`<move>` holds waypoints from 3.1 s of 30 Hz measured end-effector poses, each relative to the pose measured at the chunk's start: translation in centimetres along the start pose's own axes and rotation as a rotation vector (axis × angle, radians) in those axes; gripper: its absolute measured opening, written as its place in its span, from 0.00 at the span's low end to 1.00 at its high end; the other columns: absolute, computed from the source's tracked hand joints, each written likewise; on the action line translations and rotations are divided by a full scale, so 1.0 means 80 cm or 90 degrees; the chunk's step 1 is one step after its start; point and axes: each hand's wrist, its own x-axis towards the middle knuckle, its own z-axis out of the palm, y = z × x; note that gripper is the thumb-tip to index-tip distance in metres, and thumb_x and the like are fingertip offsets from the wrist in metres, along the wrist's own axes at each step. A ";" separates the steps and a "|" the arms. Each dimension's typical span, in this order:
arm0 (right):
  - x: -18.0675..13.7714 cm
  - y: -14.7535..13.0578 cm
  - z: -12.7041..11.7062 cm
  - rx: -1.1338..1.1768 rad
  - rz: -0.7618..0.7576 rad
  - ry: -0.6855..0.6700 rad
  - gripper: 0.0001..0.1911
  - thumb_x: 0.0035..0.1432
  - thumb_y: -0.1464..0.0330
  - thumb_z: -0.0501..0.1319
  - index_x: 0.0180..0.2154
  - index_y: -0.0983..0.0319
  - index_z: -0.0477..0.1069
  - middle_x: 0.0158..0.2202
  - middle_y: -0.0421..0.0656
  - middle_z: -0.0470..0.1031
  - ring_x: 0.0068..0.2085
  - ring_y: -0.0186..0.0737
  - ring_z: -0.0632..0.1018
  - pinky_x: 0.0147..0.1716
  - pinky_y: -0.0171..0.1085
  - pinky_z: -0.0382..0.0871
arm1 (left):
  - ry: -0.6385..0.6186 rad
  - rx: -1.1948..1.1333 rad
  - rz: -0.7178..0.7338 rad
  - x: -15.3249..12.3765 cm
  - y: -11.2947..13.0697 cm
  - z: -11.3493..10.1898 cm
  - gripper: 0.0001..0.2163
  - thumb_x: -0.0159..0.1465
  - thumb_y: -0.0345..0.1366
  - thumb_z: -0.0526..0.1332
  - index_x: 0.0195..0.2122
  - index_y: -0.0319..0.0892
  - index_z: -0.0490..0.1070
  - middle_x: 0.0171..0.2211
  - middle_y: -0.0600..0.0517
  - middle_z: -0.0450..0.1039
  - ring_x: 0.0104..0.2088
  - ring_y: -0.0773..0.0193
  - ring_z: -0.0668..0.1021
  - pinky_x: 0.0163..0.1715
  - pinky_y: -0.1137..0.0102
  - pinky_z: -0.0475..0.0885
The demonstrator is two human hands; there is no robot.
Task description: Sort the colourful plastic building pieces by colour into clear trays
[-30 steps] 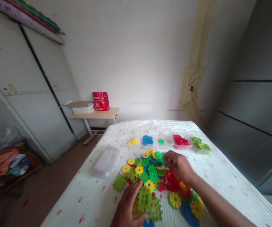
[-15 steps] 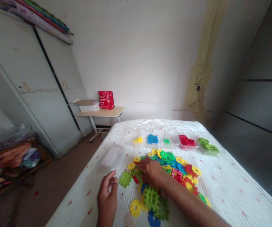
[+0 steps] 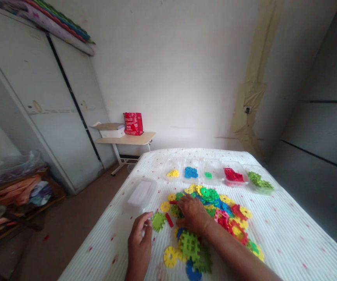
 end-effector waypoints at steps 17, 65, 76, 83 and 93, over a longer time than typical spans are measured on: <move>0.002 -0.017 0.011 -0.042 0.041 0.016 0.18 0.47 0.66 0.60 0.42 0.66 0.72 0.45 0.55 0.70 0.47 0.53 0.68 0.42 0.50 0.66 | -0.027 0.012 -0.046 0.006 -0.011 0.000 0.19 0.52 0.50 0.57 0.38 0.42 0.72 0.40 0.47 0.74 0.40 0.55 0.76 0.41 0.63 0.71; -0.086 0.335 -0.115 -0.109 0.588 0.278 0.18 0.56 0.59 0.53 0.42 0.61 0.72 0.43 0.50 0.73 0.37 0.43 0.75 0.26 0.34 0.59 | -0.048 0.017 -0.090 0.007 -0.009 -0.002 0.22 0.47 0.55 0.59 0.36 0.44 0.73 0.39 0.49 0.75 0.40 0.55 0.76 0.40 0.66 0.73; -0.127 0.296 -0.106 -0.122 0.494 0.565 0.17 0.57 0.61 0.50 0.31 0.62 0.74 0.32 0.45 0.77 0.27 0.36 0.73 0.23 0.32 0.56 | -0.050 0.015 -0.050 0.003 -0.022 0.001 0.21 0.50 0.53 0.58 0.38 0.43 0.72 0.40 0.48 0.75 0.42 0.55 0.76 0.41 0.65 0.72; -0.144 0.217 -0.056 0.022 0.210 0.513 0.16 0.58 0.60 0.51 0.28 0.62 0.70 0.27 0.43 0.74 0.26 0.35 0.74 0.27 0.32 0.64 | -0.043 0.005 -0.014 0.000 -0.011 0.002 0.17 0.53 0.47 0.57 0.38 0.42 0.73 0.39 0.47 0.75 0.38 0.58 0.76 0.38 0.67 0.72; -0.142 0.051 -0.023 0.205 -0.069 0.157 0.12 0.62 0.67 0.48 0.36 0.60 0.70 0.32 0.44 0.74 0.33 0.35 0.75 0.32 0.32 0.65 | -0.037 0.001 0.018 -0.004 -0.011 0.004 0.14 0.55 0.41 0.56 0.39 0.42 0.73 0.40 0.47 0.74 0.38 0.60 0.76 0.36 0.69 0.72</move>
